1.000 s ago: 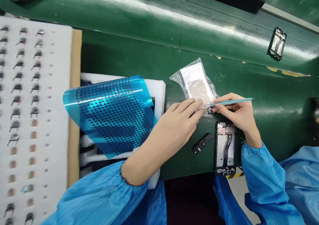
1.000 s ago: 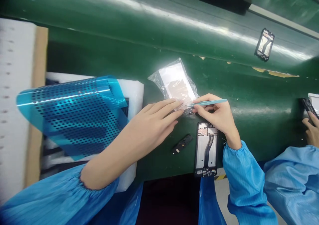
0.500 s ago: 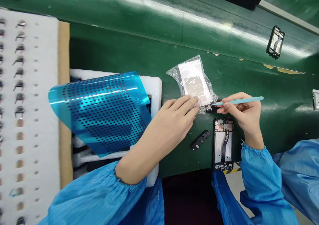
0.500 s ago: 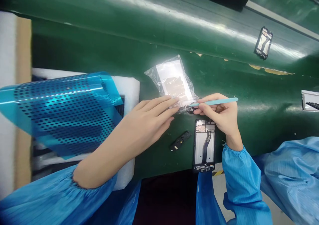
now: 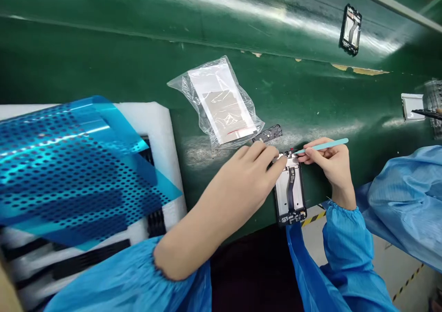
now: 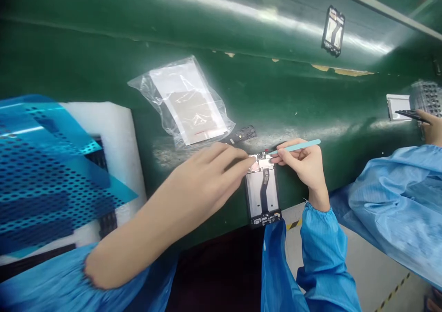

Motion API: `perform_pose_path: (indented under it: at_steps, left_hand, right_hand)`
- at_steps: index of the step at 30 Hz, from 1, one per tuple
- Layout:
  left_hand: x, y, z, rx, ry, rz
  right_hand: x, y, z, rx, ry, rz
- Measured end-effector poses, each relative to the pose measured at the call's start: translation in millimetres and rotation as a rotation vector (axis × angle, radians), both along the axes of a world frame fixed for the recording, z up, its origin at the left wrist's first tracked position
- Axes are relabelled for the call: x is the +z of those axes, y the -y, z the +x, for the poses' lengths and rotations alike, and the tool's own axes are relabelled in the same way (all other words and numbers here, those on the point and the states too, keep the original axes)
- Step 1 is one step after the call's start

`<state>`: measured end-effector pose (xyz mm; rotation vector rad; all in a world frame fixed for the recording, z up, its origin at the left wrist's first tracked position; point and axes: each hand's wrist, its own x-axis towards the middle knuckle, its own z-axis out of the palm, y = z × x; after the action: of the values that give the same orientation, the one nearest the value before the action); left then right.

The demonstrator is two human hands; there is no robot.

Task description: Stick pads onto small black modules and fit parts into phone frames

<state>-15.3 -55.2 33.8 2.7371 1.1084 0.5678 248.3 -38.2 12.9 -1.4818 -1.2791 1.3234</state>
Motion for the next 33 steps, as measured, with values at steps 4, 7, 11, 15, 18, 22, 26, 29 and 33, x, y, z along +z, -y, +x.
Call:
perform_pose_path:
  at_steps: [4,7,11,15,18,22,26,29,33]
  left_hand:
    - [-10.0,-4.1,11.8,-0.009,-0.044,-0.006]
    - [-13.5,-6.1,12.0,-0.015,-0.056,-0.016]
    - [-13.9,-8.7,11.0,-0.024,-0.056,-0.024]
    - [-14.1,-13.5,13.5,-0.03,-0.083,-0.036]
    - [-16.1,-16.8,15.6,-0.045,-0.12,-0.021]
    - [-20.2,-18.7,16.3,-0.075,-0.158,0.026]
    - [-23.8,-19.1,15.0,-0.11,-0.177,0.098]
    - [-26.2,-19.1,14.1,-0.117,-0.186,0.122]
    - [-29.7,-19.1,13.6,-0.109,-0.165,0.098]
  right_hand:
    - [0.2,-2.9,-0.2,-0.009,-0.003,-0.037]
    - [0.5,-4.7,0.0,0.002,-0.015,-0.072]
    - [1.1,-6.7,0.1,0.018,-0.045,-0.096]
    - [0.3,-7.8,0.3,0.018,-0.069,-0.105]
    - [-0.4,-8.0,0.2,0.018,-0.088,-0.108]
    - [0.4,-7.9,-0.9,0.013,-0.09,-0.111]
    - [1.8,-6.8,-1.5,0.016,-0.094,-0.1]
    - [2.2,-4.0,-0.3,0.008,-0.076,-0.086]
    - [1.0,2.9,1.2,-0.006,-0.032,-0.03]
